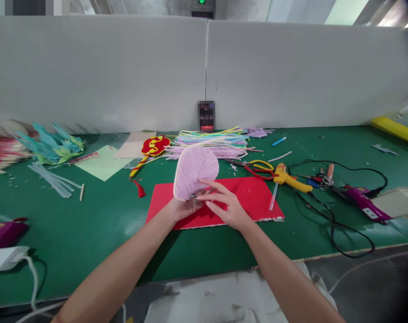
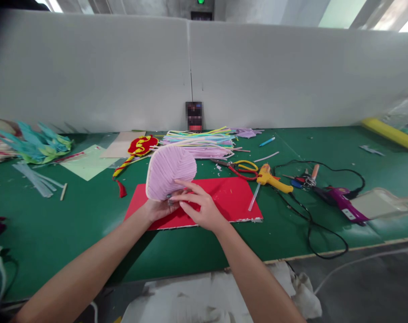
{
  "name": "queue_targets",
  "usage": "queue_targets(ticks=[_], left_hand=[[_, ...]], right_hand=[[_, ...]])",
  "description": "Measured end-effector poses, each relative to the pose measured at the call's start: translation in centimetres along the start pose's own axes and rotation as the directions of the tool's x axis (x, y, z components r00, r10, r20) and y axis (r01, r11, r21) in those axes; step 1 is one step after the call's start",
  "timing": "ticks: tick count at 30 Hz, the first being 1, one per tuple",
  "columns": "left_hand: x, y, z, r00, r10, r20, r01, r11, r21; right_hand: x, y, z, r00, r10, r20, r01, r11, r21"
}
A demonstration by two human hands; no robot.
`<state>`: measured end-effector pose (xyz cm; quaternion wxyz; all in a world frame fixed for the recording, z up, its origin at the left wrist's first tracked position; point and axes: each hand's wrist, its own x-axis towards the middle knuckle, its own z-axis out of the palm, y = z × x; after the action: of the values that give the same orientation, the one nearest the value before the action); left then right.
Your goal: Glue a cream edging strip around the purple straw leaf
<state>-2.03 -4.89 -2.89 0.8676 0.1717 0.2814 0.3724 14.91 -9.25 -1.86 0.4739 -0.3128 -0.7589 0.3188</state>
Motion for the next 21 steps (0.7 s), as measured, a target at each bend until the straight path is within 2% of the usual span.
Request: queue_targets(ticks=[3, 8, 14, 18, 20, 21], left_hand=[[-0.15, 0.09, 0.14, 0.999, -0.020, 0.025, 0.020, 1.000, -0.012], [-0.42, 0.12, 0.14, 0.995, -0.082, 0.054, 0.082, 0.997, -0.008], [-0.57, 0.03, 0.12, 0.992, -0.108, 0.070, 0.109, 0.994, -0.004], [-0.61, 0.08, 0.23, 0.992, -0.099, 0.084, 0.099, 0.995, -0.003], [-0.60, 0.12, 0.32, 0.990, -0.103, 0.100, 0.102, 0.995, 0.009], [-0.57, 0.13, 0.35, 0.988, -0.110, 0.111, 0.109, 0.994, 0.020]], right_hand=[[-0.02, -0.02, -0.37, 0.997, 0.002, -0.072, 0.001, 0.999, 0.037], [-0.28, -0.01, -0.68, 0.984, 0.043, -0.173, -0.050, 0.998, -0.038], [-0.40, 0.00, -0.61, 0.988, 0.056, -0.141, -0.060, 0.998, -0.022], [-0.42, 0.06, -0.49, 0.988, 0.088, -0.126, -0.079, 0.994, 0.077], [-0.30, 0.43, -0.43, 0.965, 0.144, -0.221, -0.108, 0.980, 0.166], [-0.19, 0.73, -0.41, 0.937, 0.180, -0.298, -0.122, 0.971, 0.204]])
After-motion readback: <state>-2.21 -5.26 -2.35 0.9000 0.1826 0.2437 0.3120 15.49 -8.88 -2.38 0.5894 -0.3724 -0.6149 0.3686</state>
